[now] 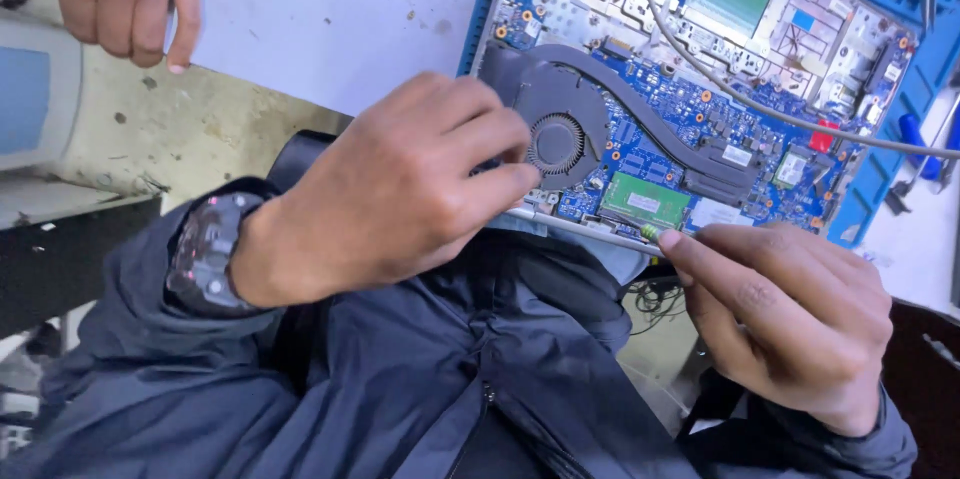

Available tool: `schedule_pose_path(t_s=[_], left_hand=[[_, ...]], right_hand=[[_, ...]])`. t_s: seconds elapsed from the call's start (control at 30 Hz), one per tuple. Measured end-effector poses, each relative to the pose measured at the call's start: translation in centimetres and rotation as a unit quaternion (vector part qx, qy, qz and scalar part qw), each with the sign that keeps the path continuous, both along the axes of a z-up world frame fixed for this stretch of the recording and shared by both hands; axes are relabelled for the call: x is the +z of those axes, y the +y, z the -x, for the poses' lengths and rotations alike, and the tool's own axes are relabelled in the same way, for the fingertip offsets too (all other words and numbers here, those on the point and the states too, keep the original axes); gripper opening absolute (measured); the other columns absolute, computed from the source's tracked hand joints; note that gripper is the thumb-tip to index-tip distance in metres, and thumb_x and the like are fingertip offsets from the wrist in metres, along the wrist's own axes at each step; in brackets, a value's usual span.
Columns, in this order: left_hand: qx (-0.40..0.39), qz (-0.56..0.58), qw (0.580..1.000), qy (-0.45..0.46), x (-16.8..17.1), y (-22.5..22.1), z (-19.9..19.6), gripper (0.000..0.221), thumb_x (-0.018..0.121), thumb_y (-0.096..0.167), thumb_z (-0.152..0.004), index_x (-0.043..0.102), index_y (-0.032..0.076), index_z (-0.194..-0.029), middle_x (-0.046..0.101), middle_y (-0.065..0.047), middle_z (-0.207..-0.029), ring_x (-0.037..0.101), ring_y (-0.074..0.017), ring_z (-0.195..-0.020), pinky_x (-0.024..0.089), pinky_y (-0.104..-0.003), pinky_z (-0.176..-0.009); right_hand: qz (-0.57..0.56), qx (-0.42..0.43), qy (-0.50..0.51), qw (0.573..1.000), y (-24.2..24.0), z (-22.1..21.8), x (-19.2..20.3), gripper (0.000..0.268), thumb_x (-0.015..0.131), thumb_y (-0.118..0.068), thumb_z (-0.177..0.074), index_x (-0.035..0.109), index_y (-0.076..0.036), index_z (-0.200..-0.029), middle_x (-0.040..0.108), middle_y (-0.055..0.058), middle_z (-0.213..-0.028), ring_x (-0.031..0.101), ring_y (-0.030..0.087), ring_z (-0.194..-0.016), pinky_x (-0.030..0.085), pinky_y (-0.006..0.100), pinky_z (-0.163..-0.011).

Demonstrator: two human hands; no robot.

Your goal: Technician disassembling a laptop motherboard by carefully disconnecting ribbon cables and removing the cooling fan using prying tools.

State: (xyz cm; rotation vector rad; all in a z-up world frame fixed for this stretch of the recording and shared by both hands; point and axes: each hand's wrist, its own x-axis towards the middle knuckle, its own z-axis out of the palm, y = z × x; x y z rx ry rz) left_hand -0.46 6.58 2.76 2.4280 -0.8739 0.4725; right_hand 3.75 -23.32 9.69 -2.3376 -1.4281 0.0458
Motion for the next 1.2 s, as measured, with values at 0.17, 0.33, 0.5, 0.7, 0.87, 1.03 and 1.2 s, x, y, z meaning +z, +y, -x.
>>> schedule_pose_path(t_s=[0.17, 0.33, 0.5, 0.7, 0.87, 1.03, 1.2], left_hand=[[0.051, -0.079, 0.995, -0.028, 0.3, -1.2, 0.9, 0.004, 0.077, 0.004, -0.102, 0.073, 0.005, -0.100, 0.070, -0.010, -0.102, 0.063, -0.0288, -0.094, 0.052, -0.039, -0.078], [0.057, -0.133, 0.988, -0.054, 1.4, -2.4, 1.2, 0.004, 0.076, 0.003, -0.101, 0.075, 0.005, -0.097, 0.070, -0.011, -0.097, 0.064, -0.0281, -0.090, 0.053, -0.039, -0.076], [0.085, -0.230, 0.967, -0.066, 2.6, -3.8, 1.5, 0.014, 0.068, 0.001, -0.100, 0.069, 0.007, -0.088, 0.066, -0.008, -0.091, 0.062, -0.0245, -0.082, 0.051, -0.035, -0.075], [0.107, -0.281, 0.954, 0.019, 2.8, -4.7, 1.3, 0.012, 0.056, 0.001, -0.090, 0.056, 0.012, -0.085, 0.052, -0.005, -0.083, 0.051, -0.0258, -0.075, 0.043, -0.037, -0.070], [0.127, -0.309, 0.942, 0.042, 2.5, -5.0, 1.6, 0.008, 0.055, 0.005, -0.090, 0.055, 0.013, -0.090, 0.050, -0.005, -0.085, 0.050, -0.0257, -0.077, 0.042, -0.037, -0.071], [0.149, -0.321, 0.935, 0.021, 2.3, -5.2, 1.7, 0.019, 0.053, 0.012, -0.107, 0.056, 0.016, -0.089, 0.048, -0.002, -0.083, 0.049, -0.0234, -0.075, 0.041, -0.036, -0.071], [0.170, -0.331, 0.928, -0.006, 1.7, -5.1, 1.9, 0.025, 0.054, 0.016, -0.111, 0.053, 0.017, -0.086, 0.045, -0.001, -0.081, 0.045, -0.0207, -0.073, 0.040, -0.035, -0.069]], right_hand=[[-0.037, -0.046, 0.018, 0.998, -2.7, 0.6, -1.6, 0.012, 0.067, 0.001, -0.097, 0.075, 0.003, -0.106, 0.071, 0.018, -0.094, 0.065, 0.029, -0.073, 0.051, 0.039, -0.064], [-0.082, -0.064, 0.020, 0.994, -4.7, 0.8, -3.1, 0.013, 0.068, -0.001, -0.096, 0.077, 0.001, -0.106, 0.071, 0.018, -0.092, 0.066, 0.030, -0.073, 0.054, 0.043, -0.066], [-0.159, -0.018, 0.005, 0.987, -5.3, 0.5, -3.6, 0.014, 0.060, 0.004, -0.094, 0.072, 0.003, -0.102, 0.066, 0.018, -0.086, 0.062, 0.030, -0.066, 0.050, 0.039, -0.060], [-0.152, -0.010, 0.009, 0.988, -6.3, 0.7, -3.5, 0.016, 0.062, -0.003, -0.096, 0.071, 0.002, -0.108, 0.067, 0.018, -0.090, 0.065, 0.031, -0.070, 0.051, 0.042, -0.060], [-0.175, 0.000, 0.004, 0.985, -6.5, 0.7, -3.7, 0.017, 0.058, -0.001, -0.095, 0.070, 0.001, -0.108, 0.068, 0.017, -0.091, 0.062, 0.031, -0.067, 0.049, 0.039, -0.059], [-0.172, -0.003, 0.004, 0.985, -6.4, 0.9, -4.0, 0.019, 0.059, 0.002, -0.096, 0.070, 0.001, -0.111, 0.068, 0.017, -0.090, 0.064, 0.030, -0.070, 0.050, 0.040, -0.059], [-0.164, 0.002, 0.008, 0.986, -6.0, 1.0, -4.3, 0.018, 0.059, -0.001, -0.098, 0.069, 0.002, -0.113, 0.067, 0.018, -0.093, 0.064, 0.032, -0.072, 0.050, 0.042, -0.061]])
